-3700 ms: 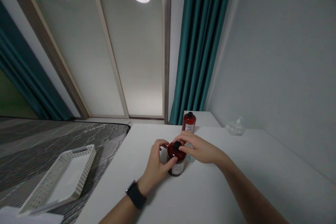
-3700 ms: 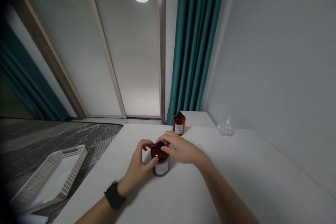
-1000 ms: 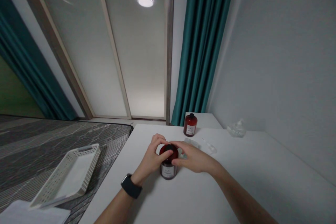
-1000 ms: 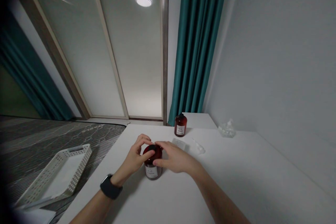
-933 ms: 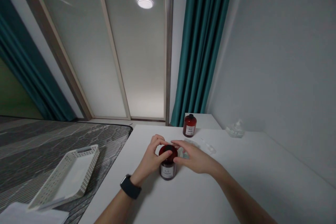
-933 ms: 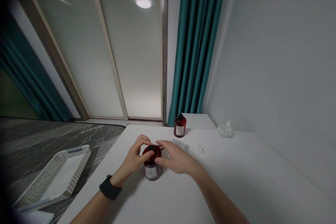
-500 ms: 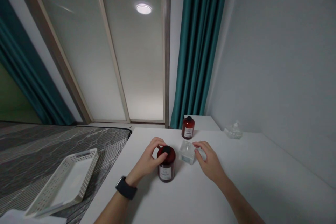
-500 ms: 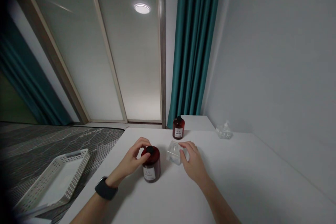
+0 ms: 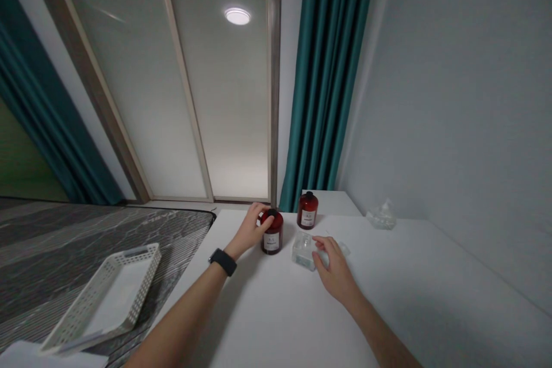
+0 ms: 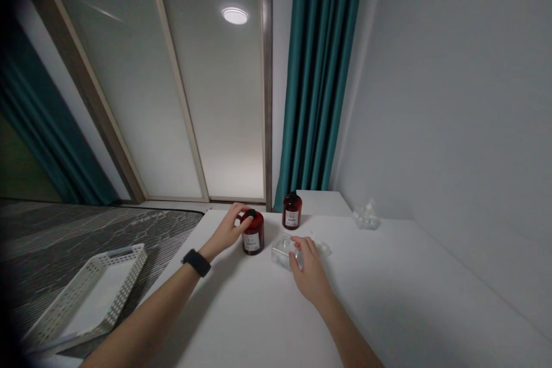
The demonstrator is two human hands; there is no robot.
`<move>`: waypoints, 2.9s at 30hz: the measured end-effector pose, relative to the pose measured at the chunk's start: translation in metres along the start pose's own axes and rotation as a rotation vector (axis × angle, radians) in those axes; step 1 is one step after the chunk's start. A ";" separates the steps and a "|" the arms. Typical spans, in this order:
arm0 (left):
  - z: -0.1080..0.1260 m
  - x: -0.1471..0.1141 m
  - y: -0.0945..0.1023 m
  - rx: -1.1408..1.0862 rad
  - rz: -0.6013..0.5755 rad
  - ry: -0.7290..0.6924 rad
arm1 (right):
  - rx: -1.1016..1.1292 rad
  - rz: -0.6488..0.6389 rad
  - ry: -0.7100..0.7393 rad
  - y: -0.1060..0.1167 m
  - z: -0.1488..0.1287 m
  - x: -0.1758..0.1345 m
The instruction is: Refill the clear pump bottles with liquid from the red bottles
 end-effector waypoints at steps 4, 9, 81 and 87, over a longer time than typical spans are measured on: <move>-0.012 0.016 -0.008 0.008 0.030 0.014 | -0.007 -0.003 -0.035 -0.010 0.002 -0.006; -0.018 0.015 -0.005 0.015 0.105 0.034 | 0.003 -0.023 -0.074 -0.013 0.010 -0.008; 0.028 -0.086 -0.058 0.031 -0.204 -0.076 | -0.448 0.132 -0.149 0.051 0.066 0.006; 0.028 -0.084 -0.057 -0.014 -0.243 -0.066 | -0.240 0.161 -0.052 0.039 0.028 0.010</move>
Point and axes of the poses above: each hand's wrist, its own x-axis towards the middle knuckle, its own y-axis out of the back of the hand, z = x × y, the point moved 8 cm from there along x, towards the middle knuckle, and after that the axes turned 14 degrees about x, right-handed, at the moved point
